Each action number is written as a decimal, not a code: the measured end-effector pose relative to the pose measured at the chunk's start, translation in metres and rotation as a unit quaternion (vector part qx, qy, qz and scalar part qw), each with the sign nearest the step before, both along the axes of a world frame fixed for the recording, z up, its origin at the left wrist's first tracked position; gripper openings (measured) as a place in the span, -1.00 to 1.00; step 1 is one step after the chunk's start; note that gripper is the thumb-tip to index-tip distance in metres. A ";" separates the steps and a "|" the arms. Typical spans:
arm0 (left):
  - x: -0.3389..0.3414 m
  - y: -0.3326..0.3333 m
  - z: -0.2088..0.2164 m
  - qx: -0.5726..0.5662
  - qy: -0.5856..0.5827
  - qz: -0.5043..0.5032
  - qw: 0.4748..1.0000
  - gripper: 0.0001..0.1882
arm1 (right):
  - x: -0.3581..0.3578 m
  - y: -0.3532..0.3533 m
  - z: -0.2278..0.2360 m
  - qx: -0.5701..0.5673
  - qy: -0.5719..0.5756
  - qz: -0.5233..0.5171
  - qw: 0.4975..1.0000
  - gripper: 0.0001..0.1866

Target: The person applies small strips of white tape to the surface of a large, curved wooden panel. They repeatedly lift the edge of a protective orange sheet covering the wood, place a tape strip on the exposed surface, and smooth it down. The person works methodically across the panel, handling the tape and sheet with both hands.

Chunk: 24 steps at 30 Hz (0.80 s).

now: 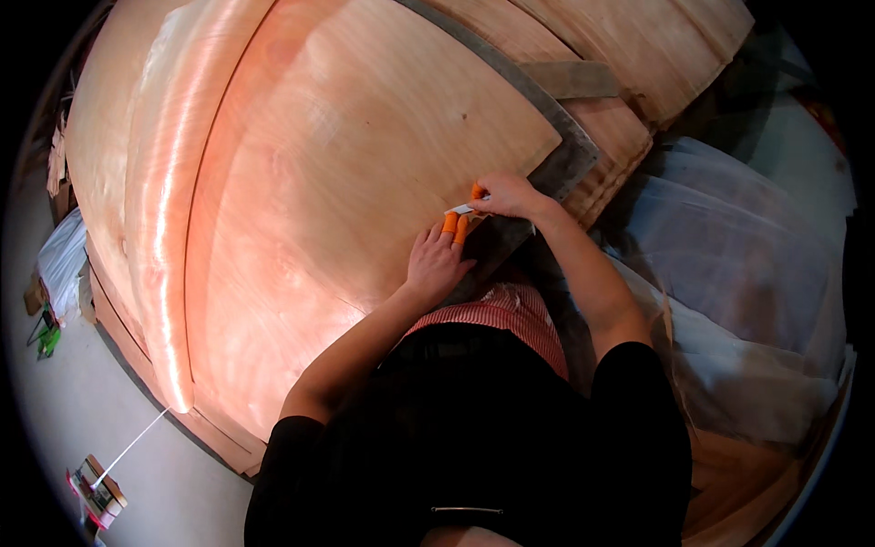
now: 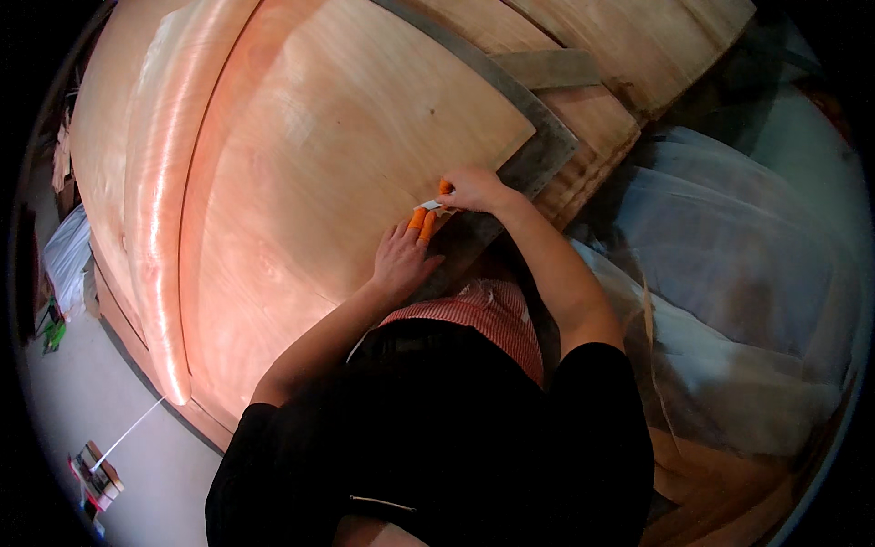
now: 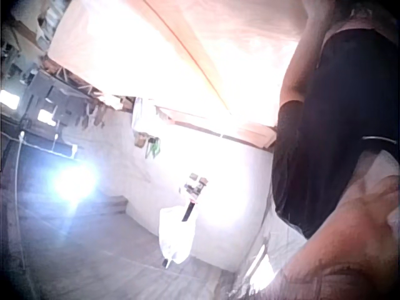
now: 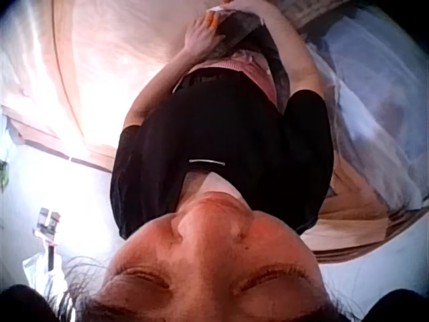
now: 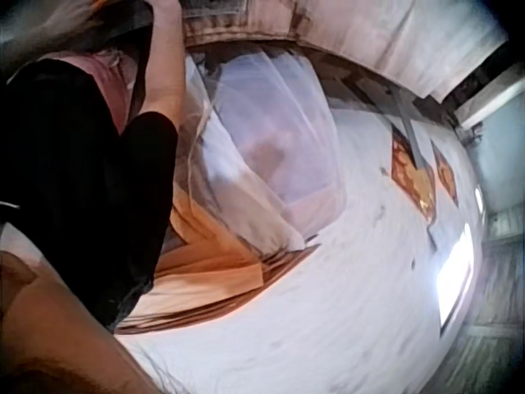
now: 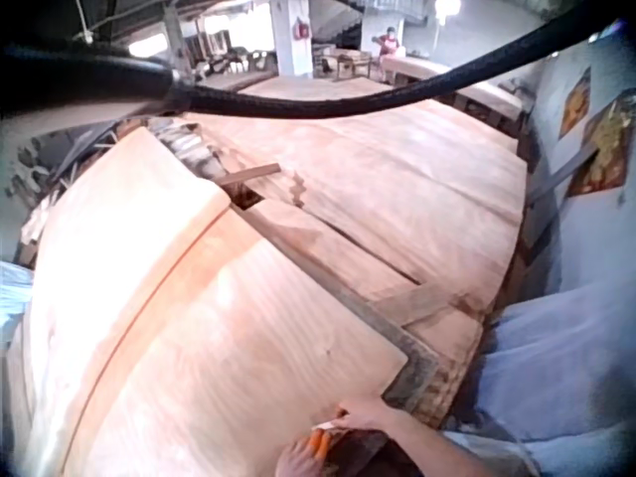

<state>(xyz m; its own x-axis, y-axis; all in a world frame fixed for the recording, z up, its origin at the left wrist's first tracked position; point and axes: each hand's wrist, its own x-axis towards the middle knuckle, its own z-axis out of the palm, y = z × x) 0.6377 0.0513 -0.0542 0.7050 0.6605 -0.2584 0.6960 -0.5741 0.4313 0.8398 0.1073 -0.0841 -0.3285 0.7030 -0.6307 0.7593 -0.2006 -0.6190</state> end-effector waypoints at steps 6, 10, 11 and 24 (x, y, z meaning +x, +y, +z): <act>0.015 -0.001 -0.003 0.029 0.028 0.018 0.999 -0.20 | -0.001 -0.006 -0.012 0.110 -0.026 0.008 0.994 -0.67; 0.025 0.002 -0.010 -0.013 0.092 0.021 0.995 -0.24 | 0.007 0.000 0.010 0.002 0.006 0.022 1.000 -0.72; 0.027 0.003 -0.012 -0.023 0.103 0.020 0.994 -0.26 | 0.011 0.001 0.018 -0.037 -0.013 0.009 0.999 -0.73; 0.014 0.008 -0.019 -0.006 0.038 -0.003 0.999 -0.33 | 0.023 0.119 0.070 0.058 -0.053 0.100 0.992 -0.90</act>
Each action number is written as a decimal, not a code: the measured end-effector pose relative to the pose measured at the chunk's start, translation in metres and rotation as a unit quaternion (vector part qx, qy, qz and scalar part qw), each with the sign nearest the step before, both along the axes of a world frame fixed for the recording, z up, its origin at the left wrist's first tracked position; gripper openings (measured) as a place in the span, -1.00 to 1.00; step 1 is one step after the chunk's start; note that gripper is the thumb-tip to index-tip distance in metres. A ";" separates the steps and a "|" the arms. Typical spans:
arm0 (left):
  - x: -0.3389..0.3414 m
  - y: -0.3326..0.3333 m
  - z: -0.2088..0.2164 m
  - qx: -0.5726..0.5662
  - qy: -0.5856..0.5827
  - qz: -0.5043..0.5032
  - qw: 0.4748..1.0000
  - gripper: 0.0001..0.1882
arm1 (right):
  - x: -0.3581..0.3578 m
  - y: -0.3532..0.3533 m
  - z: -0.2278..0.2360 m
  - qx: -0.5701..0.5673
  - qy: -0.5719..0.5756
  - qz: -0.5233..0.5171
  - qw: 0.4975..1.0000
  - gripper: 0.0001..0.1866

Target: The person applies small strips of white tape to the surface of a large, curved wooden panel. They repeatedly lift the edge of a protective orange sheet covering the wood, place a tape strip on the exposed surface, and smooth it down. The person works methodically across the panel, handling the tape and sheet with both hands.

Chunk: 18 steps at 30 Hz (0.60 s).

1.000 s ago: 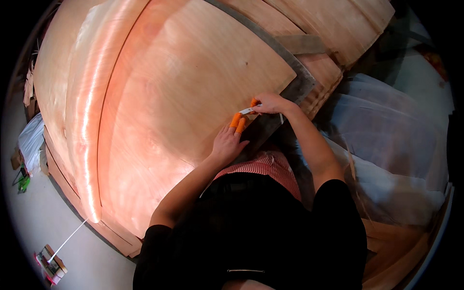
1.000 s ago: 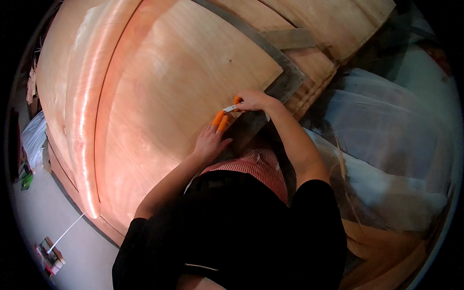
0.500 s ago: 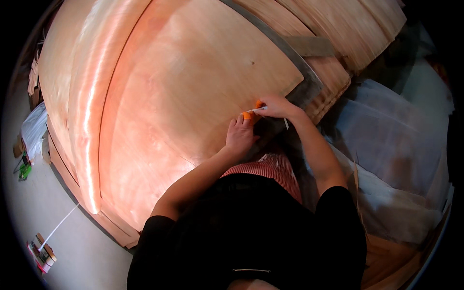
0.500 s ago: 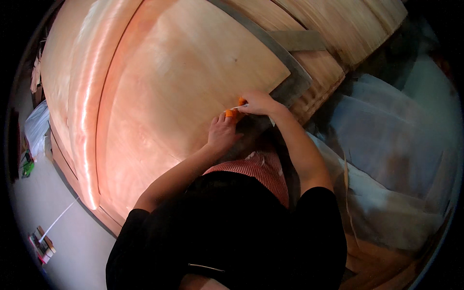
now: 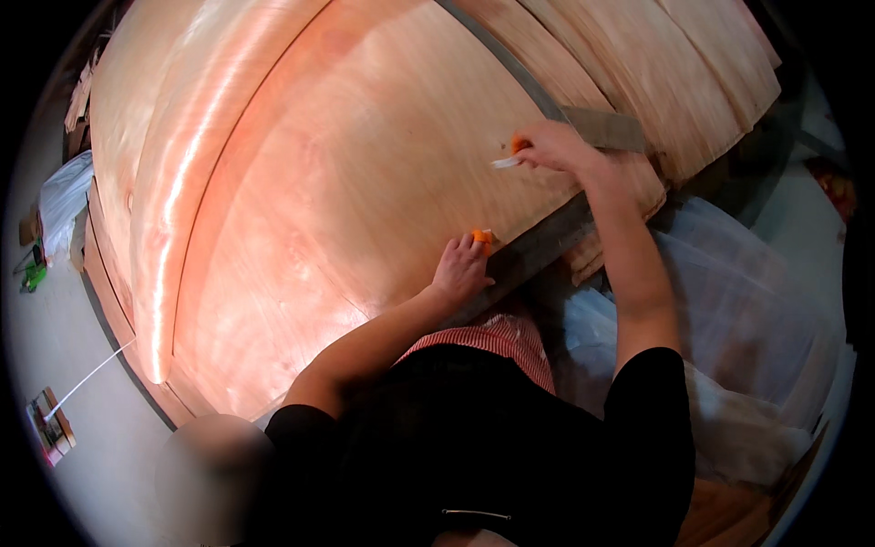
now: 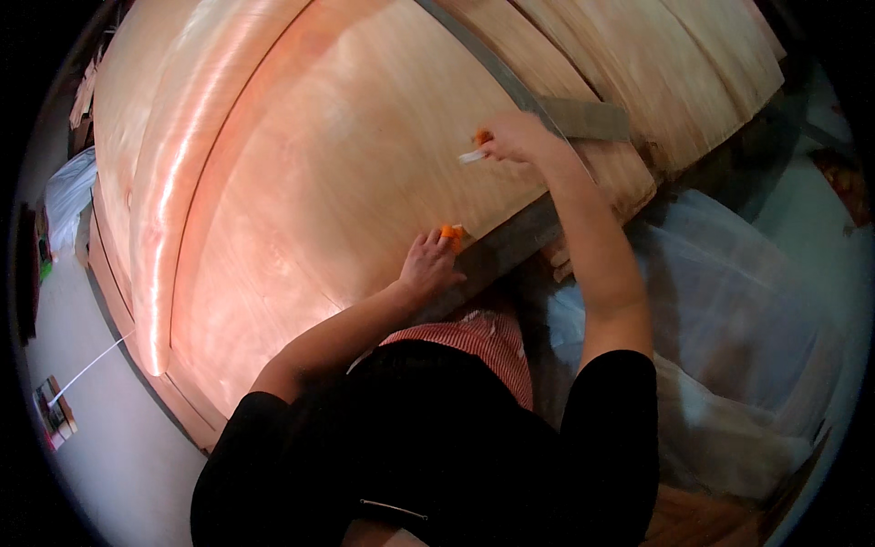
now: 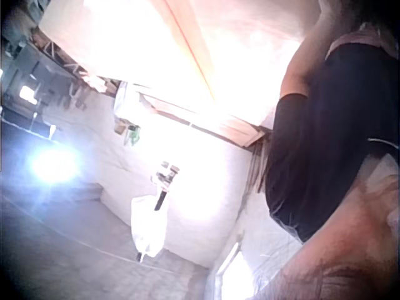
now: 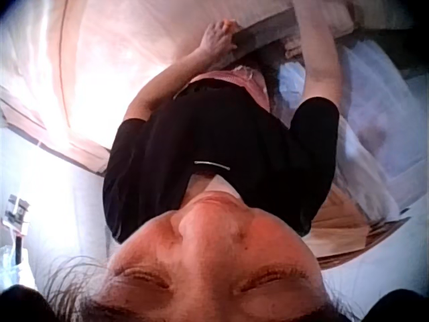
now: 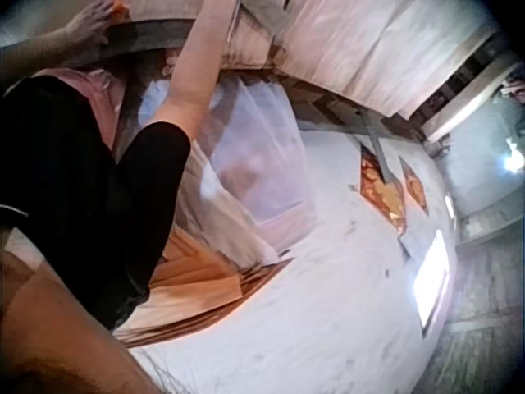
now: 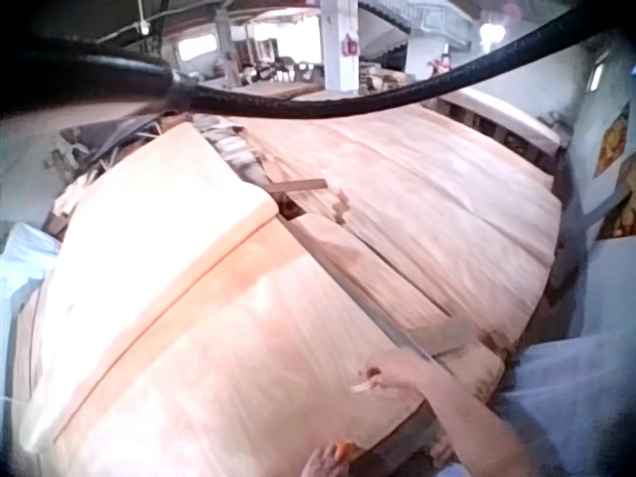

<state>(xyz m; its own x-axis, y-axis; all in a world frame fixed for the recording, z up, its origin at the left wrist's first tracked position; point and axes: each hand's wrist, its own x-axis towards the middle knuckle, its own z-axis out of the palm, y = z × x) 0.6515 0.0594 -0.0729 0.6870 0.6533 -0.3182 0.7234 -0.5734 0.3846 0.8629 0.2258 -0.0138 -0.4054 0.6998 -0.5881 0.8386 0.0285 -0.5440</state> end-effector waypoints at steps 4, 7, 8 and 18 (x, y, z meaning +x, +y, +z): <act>-0.022 0.015 0.018 -0.065 -0.070 0.100 0.990 -0.44 | -0.044 -0.017 -0.056 -0.131 0.282 -0.123 0.942 -0.89; -0.047 0.029 0.011 0.030 -0.091 0.159 0.983 -0.49 | -0.072 -0.025 -0.061 -0.212 0.214 -0.200 0.932 -0.90; -0.049 0.033 0.004 0.086 -0.093 0.171 0.977 -0.50 | -0.074 -0.023 -0.063 -0.204 0.198 -0.181 0.942 -0.89; -0.019 0.058 0.005 0.082 0.018 0.196 0.977 -0.30 | -0.076 -0.017 -0.062 0.012 -0.003 -0.010 1.000 -0.84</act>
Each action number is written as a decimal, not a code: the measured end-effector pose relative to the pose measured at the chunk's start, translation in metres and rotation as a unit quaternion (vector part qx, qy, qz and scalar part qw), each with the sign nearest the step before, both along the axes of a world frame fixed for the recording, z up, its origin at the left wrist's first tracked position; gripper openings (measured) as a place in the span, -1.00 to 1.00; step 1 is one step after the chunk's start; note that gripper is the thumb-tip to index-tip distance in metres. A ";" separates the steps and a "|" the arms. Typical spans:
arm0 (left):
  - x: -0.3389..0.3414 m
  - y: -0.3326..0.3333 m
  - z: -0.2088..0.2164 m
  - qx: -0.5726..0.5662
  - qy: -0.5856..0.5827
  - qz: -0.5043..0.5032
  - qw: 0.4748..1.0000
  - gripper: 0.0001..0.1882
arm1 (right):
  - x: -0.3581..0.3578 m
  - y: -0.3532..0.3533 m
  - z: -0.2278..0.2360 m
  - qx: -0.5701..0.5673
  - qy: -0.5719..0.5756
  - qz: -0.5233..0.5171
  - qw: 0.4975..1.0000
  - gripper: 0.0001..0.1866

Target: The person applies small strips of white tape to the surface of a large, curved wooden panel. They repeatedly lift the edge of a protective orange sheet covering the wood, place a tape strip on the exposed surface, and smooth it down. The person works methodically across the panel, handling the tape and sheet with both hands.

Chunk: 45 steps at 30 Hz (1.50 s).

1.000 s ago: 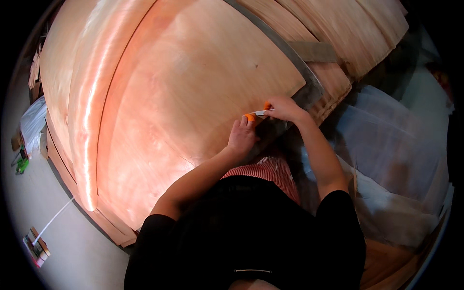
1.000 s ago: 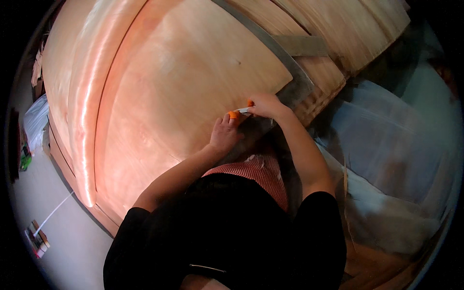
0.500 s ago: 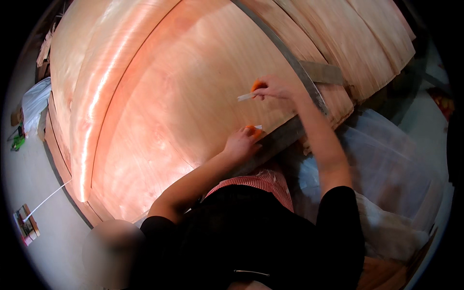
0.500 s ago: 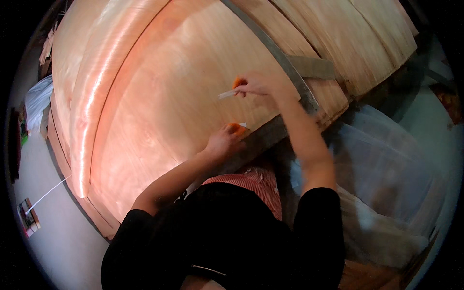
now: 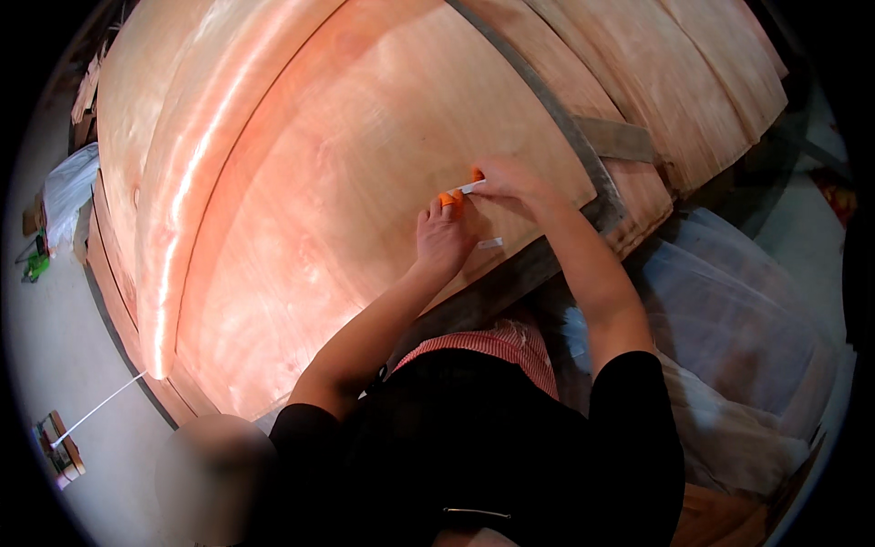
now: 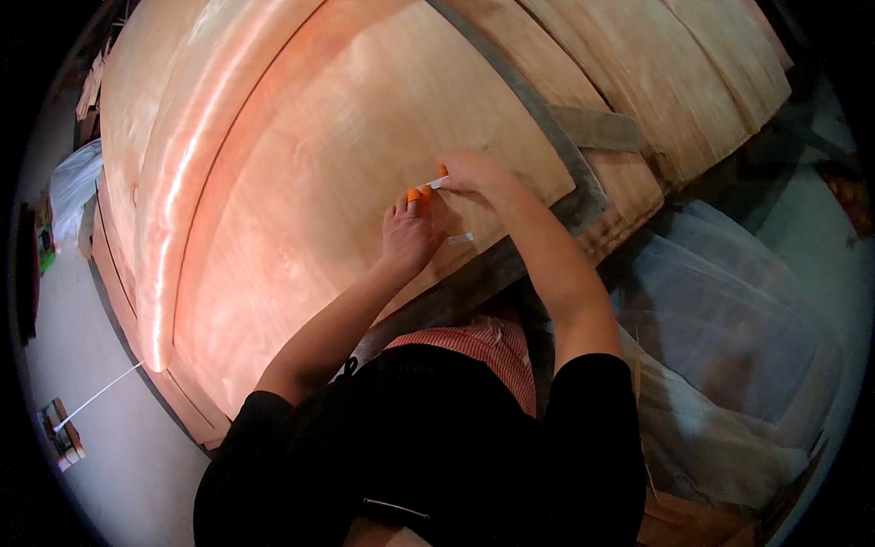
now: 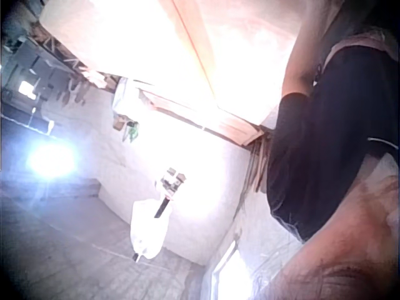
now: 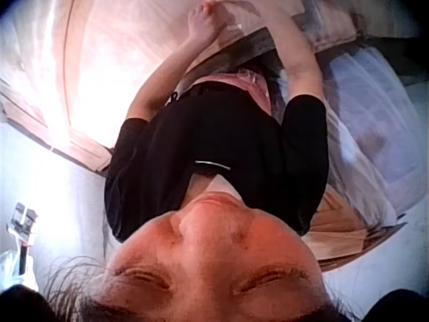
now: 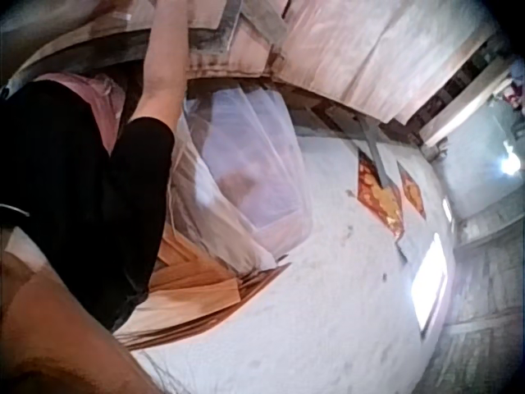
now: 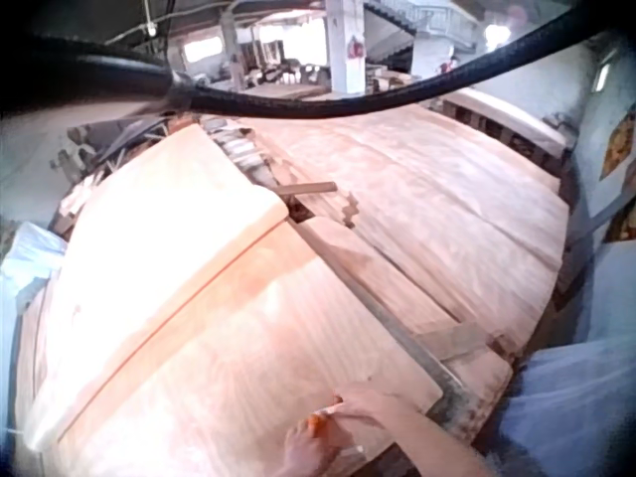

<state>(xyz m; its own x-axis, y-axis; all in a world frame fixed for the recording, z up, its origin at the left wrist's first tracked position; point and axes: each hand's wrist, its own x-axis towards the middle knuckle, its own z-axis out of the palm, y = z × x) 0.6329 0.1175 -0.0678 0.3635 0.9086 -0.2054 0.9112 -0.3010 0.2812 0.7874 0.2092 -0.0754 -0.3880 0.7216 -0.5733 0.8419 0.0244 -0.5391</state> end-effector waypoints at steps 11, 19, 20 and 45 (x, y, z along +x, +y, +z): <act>-0.003 0.002 -0.007 0.000 0.078 -0.067 0.995 -0.23 | 0.038 0.068 0.014 0.224 -0.173 0.104 0.954 -0.87; -0.088 -0.062 -0.004 0.003 -0.202 0.026 0.979 -0.26 | 0.041 -0.036 0.023 -0.222 0.262 -0.148 0.927 -0.75; -0.117 -0.083 -0.006 0.028 -0.234 0.054 0.970 -0.25 | 0.030 -0.056 0.004 -0.265 0.317 -0.148 0.898 -0.74; -0.205 -0.231 -0.013 -0.034 -0.110 -0.008 0.993 -0.41 | -0.175 -0.187 -0.028 -0.161 0.154 0.087 0.971 -0.78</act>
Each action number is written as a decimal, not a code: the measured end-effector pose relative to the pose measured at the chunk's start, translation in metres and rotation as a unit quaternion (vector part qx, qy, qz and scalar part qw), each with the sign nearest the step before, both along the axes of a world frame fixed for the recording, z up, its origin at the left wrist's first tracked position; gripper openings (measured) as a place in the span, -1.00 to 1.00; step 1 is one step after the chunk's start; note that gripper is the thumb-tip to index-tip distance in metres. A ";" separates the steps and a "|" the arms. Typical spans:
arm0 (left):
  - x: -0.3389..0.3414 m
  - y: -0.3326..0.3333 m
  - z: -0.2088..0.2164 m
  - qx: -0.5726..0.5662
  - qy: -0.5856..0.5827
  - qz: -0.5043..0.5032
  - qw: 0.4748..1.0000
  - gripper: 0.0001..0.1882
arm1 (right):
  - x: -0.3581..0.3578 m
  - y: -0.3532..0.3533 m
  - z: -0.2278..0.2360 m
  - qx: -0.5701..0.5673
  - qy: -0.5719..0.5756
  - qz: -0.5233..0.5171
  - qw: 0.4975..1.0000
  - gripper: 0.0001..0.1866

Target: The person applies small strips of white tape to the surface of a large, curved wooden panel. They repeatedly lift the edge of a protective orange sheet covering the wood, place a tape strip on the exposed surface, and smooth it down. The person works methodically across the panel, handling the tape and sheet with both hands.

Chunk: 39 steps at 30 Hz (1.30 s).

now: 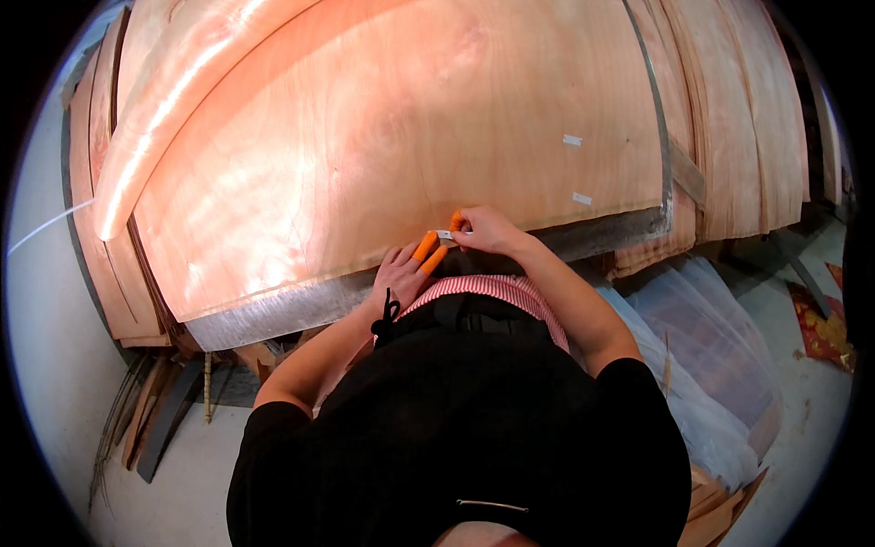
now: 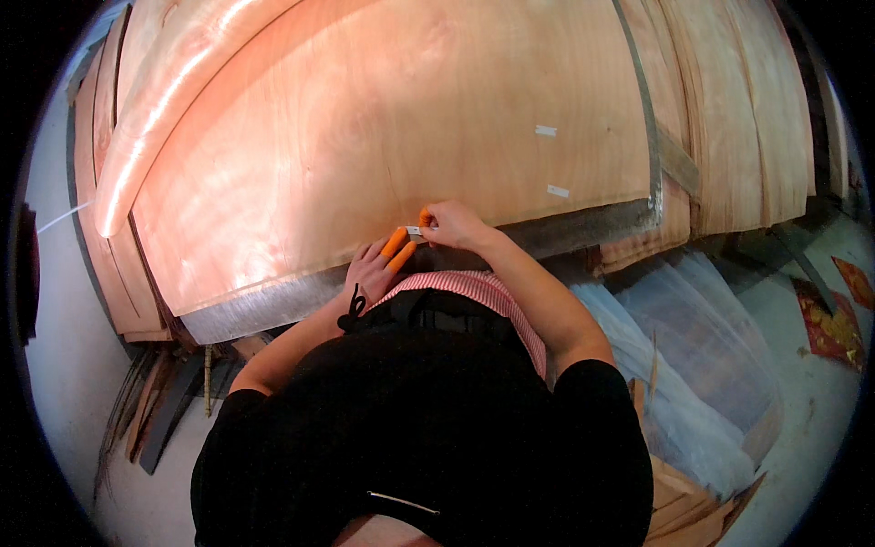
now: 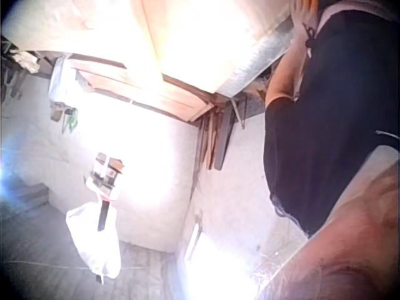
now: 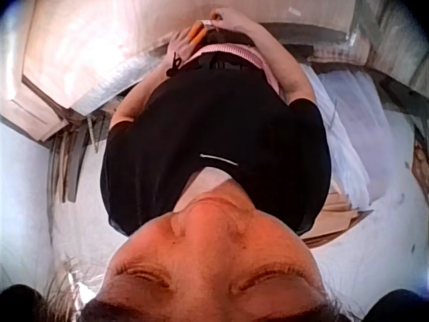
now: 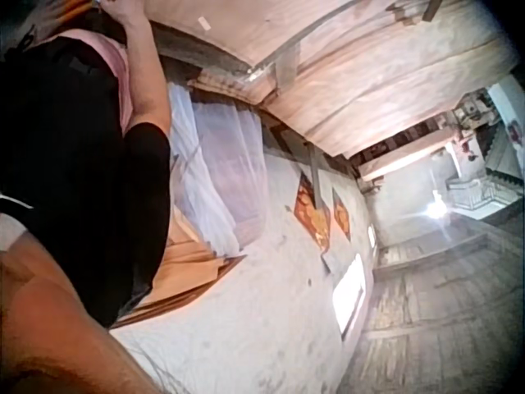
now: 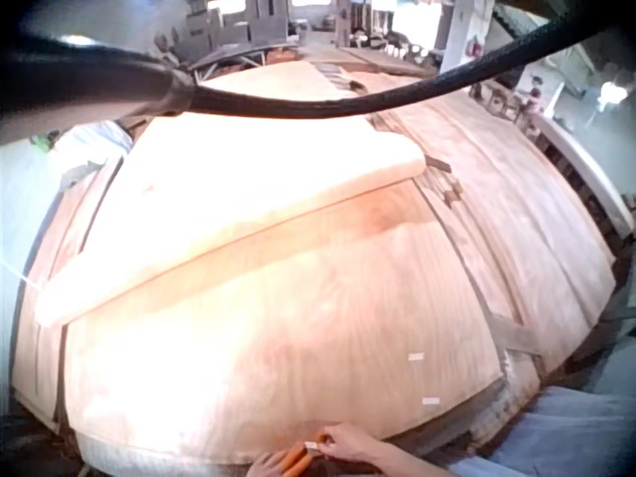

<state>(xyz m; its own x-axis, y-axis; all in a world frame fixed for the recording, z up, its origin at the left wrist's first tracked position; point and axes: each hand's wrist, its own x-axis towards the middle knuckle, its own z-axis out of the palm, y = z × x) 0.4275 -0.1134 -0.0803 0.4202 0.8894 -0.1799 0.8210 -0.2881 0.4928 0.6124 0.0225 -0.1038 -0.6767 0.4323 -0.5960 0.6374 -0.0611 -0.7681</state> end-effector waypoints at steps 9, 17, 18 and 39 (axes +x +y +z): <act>0.002 0.002 -0.010 0.048 0.035 -0.016 0.998 -0.36 | -0.001 -0.003 0.004 0.114 -0.046 0.030 0.992 -0.74; 0.018 0.018 -0.008 -0.003 0.080 -0.041 0.996 -0.27 | -0.001 -0.002 0.005 0.162 -0.024 0.050 0.985 -0.78; 0.020 0.020 -0.007 -0.028 0.092 -0.043 0.994 -0.25 | 0.002 0.002 0.008 0.096 -0.041 0.046 0.994 -0.79; 0.017 0.021 -0.002 -0.015 0.085 -0.044 0.995 -0.42 | 0.020 0.114 0.054 0.172 -0.092 0.109 0.975 -0.91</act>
